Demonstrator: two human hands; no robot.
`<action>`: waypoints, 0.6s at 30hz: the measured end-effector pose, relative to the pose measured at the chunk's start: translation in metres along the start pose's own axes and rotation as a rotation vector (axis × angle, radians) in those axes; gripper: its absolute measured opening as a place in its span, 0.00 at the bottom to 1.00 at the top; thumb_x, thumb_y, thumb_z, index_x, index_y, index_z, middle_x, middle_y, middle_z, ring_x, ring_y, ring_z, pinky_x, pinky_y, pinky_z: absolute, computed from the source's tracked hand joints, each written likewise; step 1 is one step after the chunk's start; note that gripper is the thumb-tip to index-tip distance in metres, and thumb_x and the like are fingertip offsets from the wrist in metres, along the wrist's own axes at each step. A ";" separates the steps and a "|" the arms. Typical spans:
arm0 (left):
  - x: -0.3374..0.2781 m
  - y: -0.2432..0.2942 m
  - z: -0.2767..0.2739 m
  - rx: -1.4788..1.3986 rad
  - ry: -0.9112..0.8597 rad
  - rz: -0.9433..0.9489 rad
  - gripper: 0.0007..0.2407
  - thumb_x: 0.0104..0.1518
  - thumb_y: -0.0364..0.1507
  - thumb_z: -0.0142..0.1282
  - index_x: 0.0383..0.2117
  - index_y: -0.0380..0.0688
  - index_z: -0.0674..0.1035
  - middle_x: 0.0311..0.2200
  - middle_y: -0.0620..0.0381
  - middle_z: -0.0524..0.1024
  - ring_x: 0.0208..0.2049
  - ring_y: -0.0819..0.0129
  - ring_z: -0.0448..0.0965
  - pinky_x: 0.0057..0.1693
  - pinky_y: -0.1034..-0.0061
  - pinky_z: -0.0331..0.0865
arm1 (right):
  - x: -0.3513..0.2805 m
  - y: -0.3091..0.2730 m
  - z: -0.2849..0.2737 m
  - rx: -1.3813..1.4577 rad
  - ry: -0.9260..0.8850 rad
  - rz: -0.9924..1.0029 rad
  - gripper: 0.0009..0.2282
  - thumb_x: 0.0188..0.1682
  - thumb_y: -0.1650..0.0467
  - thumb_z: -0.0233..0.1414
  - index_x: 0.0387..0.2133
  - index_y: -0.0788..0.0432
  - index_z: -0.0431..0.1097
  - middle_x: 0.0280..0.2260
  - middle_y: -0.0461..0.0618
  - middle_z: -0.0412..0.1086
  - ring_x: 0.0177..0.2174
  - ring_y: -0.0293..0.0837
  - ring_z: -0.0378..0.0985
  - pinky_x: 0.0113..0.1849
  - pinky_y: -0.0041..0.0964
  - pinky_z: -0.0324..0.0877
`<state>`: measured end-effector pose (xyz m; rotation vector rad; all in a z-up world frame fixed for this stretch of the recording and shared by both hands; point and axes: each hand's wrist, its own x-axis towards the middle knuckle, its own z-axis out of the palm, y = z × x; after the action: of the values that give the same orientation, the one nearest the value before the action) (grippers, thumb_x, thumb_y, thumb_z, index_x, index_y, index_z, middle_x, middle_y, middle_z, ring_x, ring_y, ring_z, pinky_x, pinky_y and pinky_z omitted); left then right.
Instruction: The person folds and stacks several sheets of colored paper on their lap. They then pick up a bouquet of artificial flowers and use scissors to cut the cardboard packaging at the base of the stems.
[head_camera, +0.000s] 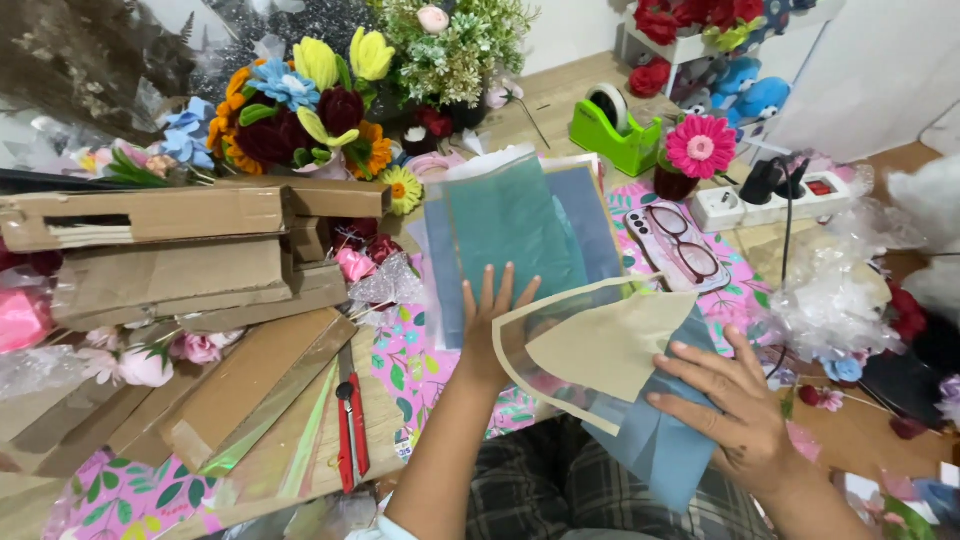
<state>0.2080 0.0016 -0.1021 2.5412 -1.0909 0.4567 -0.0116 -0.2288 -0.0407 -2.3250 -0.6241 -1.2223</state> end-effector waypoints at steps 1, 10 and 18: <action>-0.002 0.003 -0.008 0.003 0.088 0.044 0.30 0.64 0.51 0.45 0.70 0.55 0.61 0.72 0.41 0.50 0.73 0.35 0.42 0.70 0.31 0.32 | 0.000 -0.001 0.000 -0.011 -0.006 -0.017 0.08 0.51 0.71 0.54 0.42 0.49 0.77 0.51 0.54 0.73 0.55 0.57 0.74 0.66 0.73 0.53; -0.025 0.042 -0.048 -0.544 0.087 -0.088 0.36 0.63 0.49 0.44 0.72 0.40 0.48 0.74 0.45 0.44 0.75 0.46 0.40 0.75 0.49 0.42 | 0.009 -0.012 0.001 0.070 -0.016 -0.023 0.10 0.54 0.74 0.47 0.43 0.54 0.77 0.51 0.59 0.72 0.52 0.58 0.77 0.64 0.69 0.60; -0.057 0.079 -0.097 -0.591 0.170 -0.085 0.60 0.51 0.42 0.69 0.62 0.47 0.14 0.68 0.42 0.08 0.74 0.53 0.17 0.77 0.54 0.35 | 0.017 -0.021 -0.017 0.018 0.037 0.030 0.08 0.52 0.76 0.50 0.39 0.56 0.78 0.45 0.57 0.70 0.47 0.57 0.77 0.64 0.71 0.62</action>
<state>0.0968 0.0274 -0.0254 1.9815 -0.8885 0.2685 -0.0260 -0.2190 -0.0139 -2.2841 -0.5829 -1.2378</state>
